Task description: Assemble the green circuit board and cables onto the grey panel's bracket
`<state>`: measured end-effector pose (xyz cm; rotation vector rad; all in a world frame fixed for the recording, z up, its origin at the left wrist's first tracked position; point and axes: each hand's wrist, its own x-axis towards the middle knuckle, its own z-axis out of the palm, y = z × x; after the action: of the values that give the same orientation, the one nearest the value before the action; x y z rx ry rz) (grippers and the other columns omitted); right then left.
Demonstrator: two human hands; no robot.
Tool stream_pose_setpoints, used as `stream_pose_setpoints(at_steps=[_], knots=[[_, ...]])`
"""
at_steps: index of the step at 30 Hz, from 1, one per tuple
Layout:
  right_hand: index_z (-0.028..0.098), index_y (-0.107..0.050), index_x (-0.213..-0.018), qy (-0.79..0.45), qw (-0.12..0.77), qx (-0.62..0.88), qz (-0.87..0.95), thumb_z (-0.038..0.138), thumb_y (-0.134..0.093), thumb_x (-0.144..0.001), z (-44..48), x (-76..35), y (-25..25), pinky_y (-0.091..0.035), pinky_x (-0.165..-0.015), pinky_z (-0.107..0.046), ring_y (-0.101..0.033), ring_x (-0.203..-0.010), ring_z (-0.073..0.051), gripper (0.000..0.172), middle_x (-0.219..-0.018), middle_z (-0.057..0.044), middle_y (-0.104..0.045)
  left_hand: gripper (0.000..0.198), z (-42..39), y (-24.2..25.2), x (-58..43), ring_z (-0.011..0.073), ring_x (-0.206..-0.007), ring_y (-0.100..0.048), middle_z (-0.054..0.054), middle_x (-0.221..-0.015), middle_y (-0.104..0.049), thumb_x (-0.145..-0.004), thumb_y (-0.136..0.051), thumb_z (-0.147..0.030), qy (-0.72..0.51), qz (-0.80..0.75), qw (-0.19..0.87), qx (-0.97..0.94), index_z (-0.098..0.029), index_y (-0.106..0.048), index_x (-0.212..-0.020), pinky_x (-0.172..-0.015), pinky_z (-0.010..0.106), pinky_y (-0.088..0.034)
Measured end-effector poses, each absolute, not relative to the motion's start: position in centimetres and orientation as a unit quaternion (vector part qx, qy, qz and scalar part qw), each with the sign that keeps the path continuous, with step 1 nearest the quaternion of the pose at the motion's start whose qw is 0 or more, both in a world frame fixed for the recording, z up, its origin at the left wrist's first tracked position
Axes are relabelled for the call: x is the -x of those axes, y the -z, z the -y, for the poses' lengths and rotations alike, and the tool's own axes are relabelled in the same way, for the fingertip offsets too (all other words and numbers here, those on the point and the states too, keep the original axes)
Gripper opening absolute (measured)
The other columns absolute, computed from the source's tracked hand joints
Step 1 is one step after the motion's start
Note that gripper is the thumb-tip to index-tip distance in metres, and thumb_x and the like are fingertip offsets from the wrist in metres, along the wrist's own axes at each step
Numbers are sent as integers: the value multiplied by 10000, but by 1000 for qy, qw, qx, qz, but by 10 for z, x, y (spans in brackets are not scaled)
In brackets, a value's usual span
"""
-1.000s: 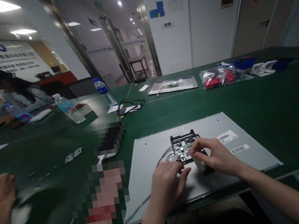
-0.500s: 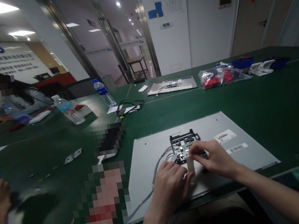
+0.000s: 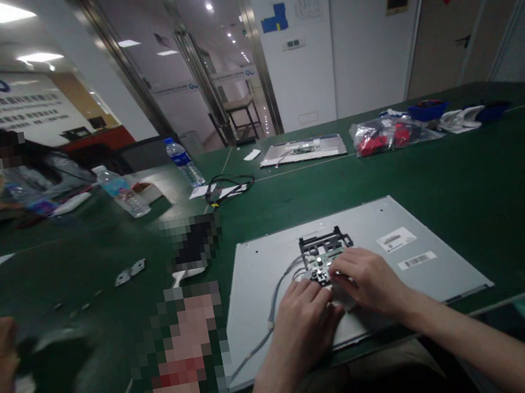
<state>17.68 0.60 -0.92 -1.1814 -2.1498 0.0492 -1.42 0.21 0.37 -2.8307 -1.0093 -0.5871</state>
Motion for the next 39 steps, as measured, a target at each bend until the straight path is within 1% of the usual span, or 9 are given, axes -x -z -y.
stream_pose_setpoints(at_steps=[4,10,16,22,25,30,34,39], knots=[[201,-622,-838,-12,331,468,819,118,-549,-903,-6,-177,9,-393,-732,-303,-571,-810,-197,128,-840,-42,-665,79,-1,-5,13,217,-826,-570,60,-866,-632,-891,-555,-252,199,330,25,922,-200,-615,-888,-742,371,-477],[202,-628,-820,-5,325,487,810,156,-537,-924,-6,-177,8,-378,-709,-303,-567,-777,-199,146,-801,-38,-663,153,0,-7,14,227,-908,-579,65,-993,-652,-913,-551,-277,213,319,2,923,-206,-618,-1031,-795,392,-492],[211,-657,-922,-3,333,489,806,152,-513,-932,-6,-178,8,-380,-714,-307,-576,-789,-201,156,-843,-42,-682,153,0,-8,14,230,-963,-567,52,-1113,-649,-912,-549,-251,200,309,-8,930,-223,-625,-1042,-850,416,-493],[212,-671,-875,-12,320,486,813,127,-555,-907,-5,-178,8,-381,-730,-298,-581,-799,-191,149,-835,-30,-687,155,-2,-4,15,231,-958,-560,39,-1163,-647,-900,-581,-269,202,292,11,935,-244,-646,-1038,-827,413,-498],[212,-674,-872,-14,325,491,808,139,-572,-905,-5,-178,10,-384,-747,-300,-586,-805,-193,130,-833,-28,-690,153,-2,-4,16,236,-973,-556,32,-1167,-650,-907,-577,-281,200,285,9,938,-244,-650,-1036,-818,406,-497],[210,-665,-894,-14,323,494,807,137,-566,-908,-6,-178,11,-384,-741,-297,-590,-802,-195,124,-845,-28,-692,204,1,-11,15,235,-984,-548,26,-1126,-663,-947,-497,-294,176,286,-30,942,-249,-643,-1081,-830,411,-478],[207,-661,-892,-8,322,498,805,117,-552,-905,-7,-178,12,-383,-731,-294,-590,-785,-193,141,-830,-29,-691,222,3,-15,13,238,-961,-549,20,-1044,-680,-961,-458,-309,151,292,-47,943,-247,-653,-1047,-816,416,-462],[203,-659,-881,-3,326,498,804,93,-554,-886,-7,-179,13,-382,-720,-294,-586,-781,-193,152,-825,-30,-689,229,3,-18,13,226,-939,-548,28,-979,-684,-965,-452,-306,143,289,-61,945,-233,-665,-1005,-809,392,-445]])
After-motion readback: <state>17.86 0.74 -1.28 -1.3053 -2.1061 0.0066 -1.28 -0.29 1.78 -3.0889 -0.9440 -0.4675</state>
